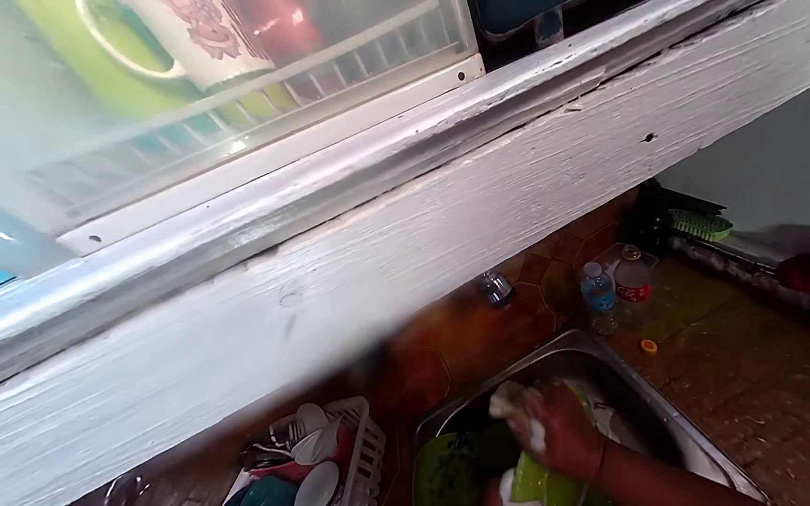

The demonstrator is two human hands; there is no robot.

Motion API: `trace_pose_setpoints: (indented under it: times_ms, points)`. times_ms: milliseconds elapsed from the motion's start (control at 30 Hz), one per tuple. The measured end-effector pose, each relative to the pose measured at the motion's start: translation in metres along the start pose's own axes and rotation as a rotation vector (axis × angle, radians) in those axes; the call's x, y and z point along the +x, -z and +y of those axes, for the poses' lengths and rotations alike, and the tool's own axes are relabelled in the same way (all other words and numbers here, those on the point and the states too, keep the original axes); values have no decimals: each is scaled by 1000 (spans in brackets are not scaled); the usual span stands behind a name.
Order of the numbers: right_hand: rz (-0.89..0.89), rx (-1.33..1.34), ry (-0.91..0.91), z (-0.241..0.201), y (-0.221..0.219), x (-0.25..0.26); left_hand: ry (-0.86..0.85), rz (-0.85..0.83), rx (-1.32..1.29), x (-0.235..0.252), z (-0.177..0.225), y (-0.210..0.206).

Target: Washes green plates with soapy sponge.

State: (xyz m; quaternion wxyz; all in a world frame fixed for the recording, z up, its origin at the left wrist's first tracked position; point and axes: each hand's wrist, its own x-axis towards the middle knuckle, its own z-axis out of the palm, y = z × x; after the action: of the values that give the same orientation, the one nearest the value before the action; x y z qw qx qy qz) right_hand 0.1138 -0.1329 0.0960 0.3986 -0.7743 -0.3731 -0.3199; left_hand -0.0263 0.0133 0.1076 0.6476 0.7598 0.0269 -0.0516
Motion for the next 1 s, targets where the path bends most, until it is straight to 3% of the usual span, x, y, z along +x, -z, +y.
trace_pose_setpoints:
  times_ms: [67, 133, 200, 267, 367, 500, 600, 733, 833, 933, 1000]
  points:
    - [6, 41, 231, -11, -8, -8, -24, 8, 12, 5, -7, -8]
    - [-16, 102, 369, -10, -16, -13, -17, 123, -51, 8, -14, -19]
    - [-43, 163, 314, 0, -19, -10, -56, 161, -112, 10, -20, -24]
    - [-107, 248, -5, 10, -12, -2, -77, 170, -126, 9, -21, -23]
    - [-281, 447, -638, 42, 1, 26, -76, 247, -183, 3, -7, -21]
    - [-112, 638, -996, 78, -12, 11, -101, 354, -276, -1, 9, -23]
    - [-43, 598, -1134, 71, -21, -15, -73, 478, -360, 3, 16, -23]
    - [-305, 362, -1012, 40, -12, -42, -32, 709, -518, 15, 12, -20]
    - [-441, 335, -723, 5, -3, -55, -50, 762, -616, 29, 1, -19]
    - [-348, 334, -368, -23, -8, -57, 18, 719, -580, 35, 0, -39]
    - [-275, 305, -294, -12, -18, -46, 64, 636, -527, 31, 1, -52]
